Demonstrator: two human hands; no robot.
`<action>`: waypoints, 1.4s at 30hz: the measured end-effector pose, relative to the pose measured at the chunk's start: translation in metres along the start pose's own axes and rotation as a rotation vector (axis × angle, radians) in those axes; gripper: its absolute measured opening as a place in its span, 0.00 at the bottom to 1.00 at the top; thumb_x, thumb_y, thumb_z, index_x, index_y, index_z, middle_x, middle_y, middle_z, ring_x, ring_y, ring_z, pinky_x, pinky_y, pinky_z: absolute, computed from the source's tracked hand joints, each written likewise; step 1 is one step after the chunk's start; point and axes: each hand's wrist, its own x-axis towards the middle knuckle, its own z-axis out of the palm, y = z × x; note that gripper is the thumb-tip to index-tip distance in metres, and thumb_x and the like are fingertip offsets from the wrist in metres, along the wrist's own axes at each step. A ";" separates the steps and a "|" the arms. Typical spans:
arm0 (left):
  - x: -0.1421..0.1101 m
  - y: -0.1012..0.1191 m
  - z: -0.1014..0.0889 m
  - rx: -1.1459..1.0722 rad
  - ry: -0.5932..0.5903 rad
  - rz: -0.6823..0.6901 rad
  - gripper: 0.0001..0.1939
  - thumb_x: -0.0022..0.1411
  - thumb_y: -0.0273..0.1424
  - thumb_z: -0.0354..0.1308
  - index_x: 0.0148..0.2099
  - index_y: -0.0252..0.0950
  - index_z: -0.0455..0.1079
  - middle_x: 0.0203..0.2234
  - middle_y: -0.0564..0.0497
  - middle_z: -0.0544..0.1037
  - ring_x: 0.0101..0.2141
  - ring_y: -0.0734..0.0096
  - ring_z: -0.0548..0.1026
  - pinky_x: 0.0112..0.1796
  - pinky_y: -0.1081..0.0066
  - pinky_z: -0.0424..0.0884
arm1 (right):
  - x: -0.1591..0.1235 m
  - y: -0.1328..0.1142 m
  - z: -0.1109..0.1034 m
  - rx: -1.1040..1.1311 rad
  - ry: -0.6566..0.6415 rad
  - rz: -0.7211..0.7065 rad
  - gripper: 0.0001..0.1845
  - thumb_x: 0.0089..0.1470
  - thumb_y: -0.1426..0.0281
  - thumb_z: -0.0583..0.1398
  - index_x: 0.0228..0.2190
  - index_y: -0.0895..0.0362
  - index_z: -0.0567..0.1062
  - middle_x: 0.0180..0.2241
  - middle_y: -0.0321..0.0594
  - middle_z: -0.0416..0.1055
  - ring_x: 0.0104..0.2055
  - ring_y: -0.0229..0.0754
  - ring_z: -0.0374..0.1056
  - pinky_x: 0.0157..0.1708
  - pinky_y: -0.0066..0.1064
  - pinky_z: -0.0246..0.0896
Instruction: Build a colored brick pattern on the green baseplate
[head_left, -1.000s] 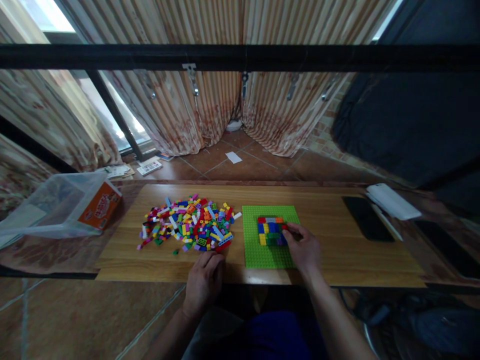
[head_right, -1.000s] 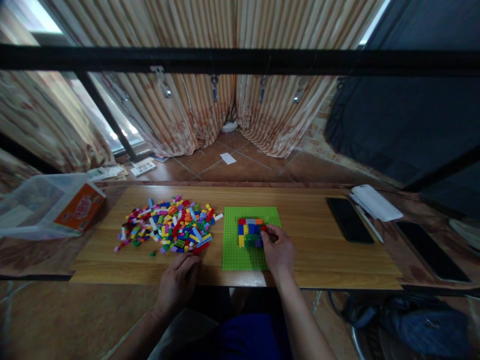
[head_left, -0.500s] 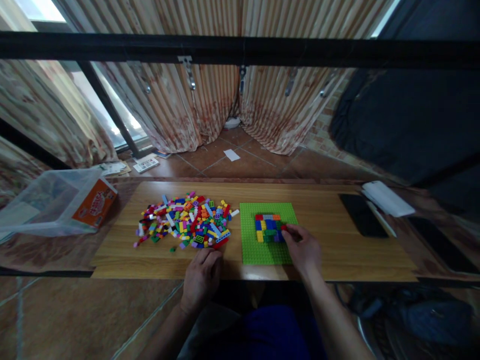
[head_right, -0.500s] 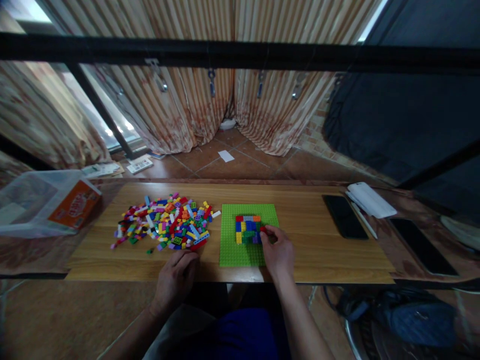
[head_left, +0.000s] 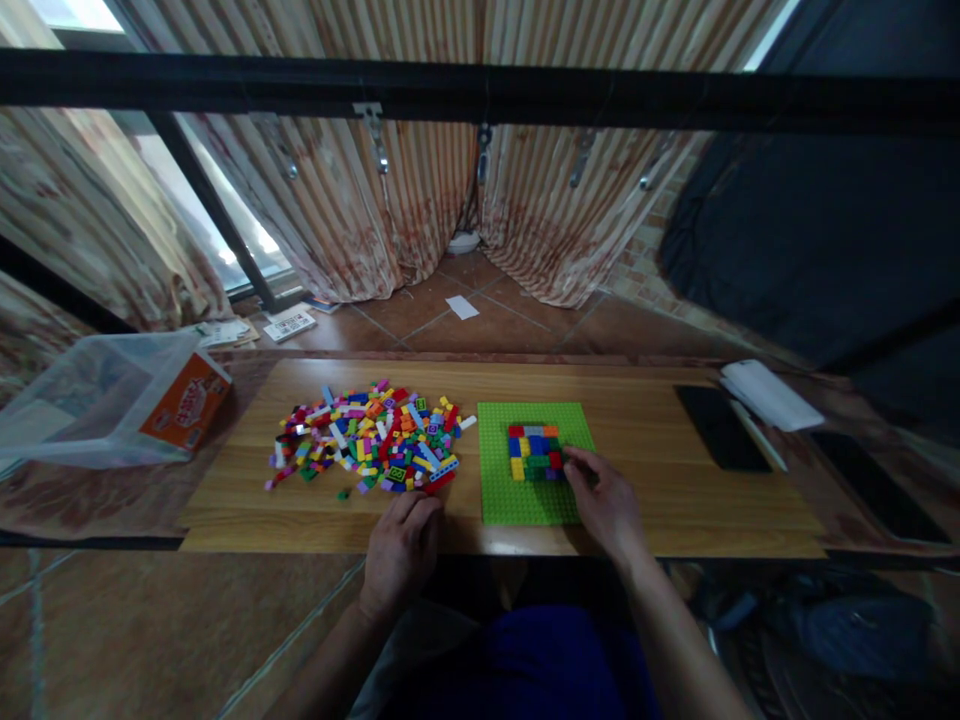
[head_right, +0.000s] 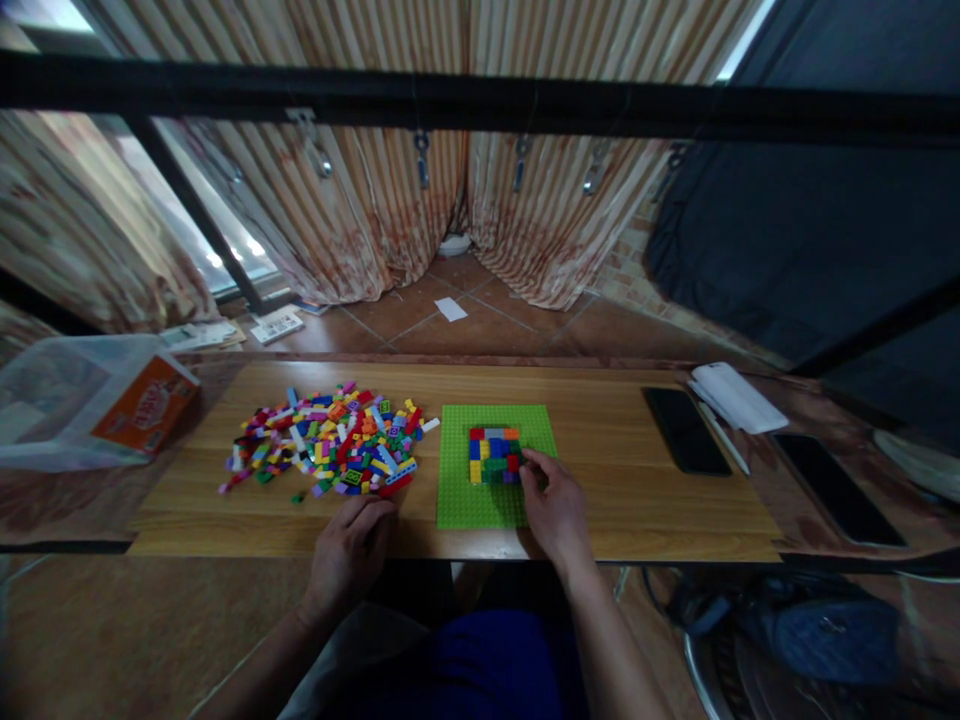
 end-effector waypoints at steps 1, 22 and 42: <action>0.000 0.000 0.000 0.002 -0.001 -0.001 0.07 0.65 0.27 0.50 0.40 0.37 0.70 0.35 0.48 0.75 0.36 0.68 0.74 0.37 0.69 0.72 | 0.002 0.001 -0.002 0.001 -0.025 -0.024 0.20 0.54 0.62 0.54 0.45 0.56 0.75 0.39 0.45 0.74 0.38 0.45 0.70 0.42 0.40 0.65; 0.001 0.003 -0.002 0.012 -0.003 0.007 0.07 0.65 0.27 0.50 0.39 0.37 0.70 0.34 0.48 0.75 0.35 0.68 0.73 0.36 0.69 0.71 | 0.012 0.005 0.000 -0.169 0.007 -0.092 0.20 0.47 0.53 0.61 0.34 0.55 0.76 0.37 0.44 0.75 0.40 0.49 0.70 0.42 0.42 0.64; -0.001 -0.002 0.001 0.025 -0.005 0.001 0.07 0.64 0.26 0.51 0.39 0.38 0.70 0.35 0.48 0.75 0.36 0.68 0.74 0.37 0.70 0.71 | 0.014 0.016 -0.006 0.006 -0.103 -0.102 0.14 0.53 0.59 0.57 0.38 0.51 0.78 0.41 0.40 0.75 0.44 0.46 0.71 0.47 0.41 0.63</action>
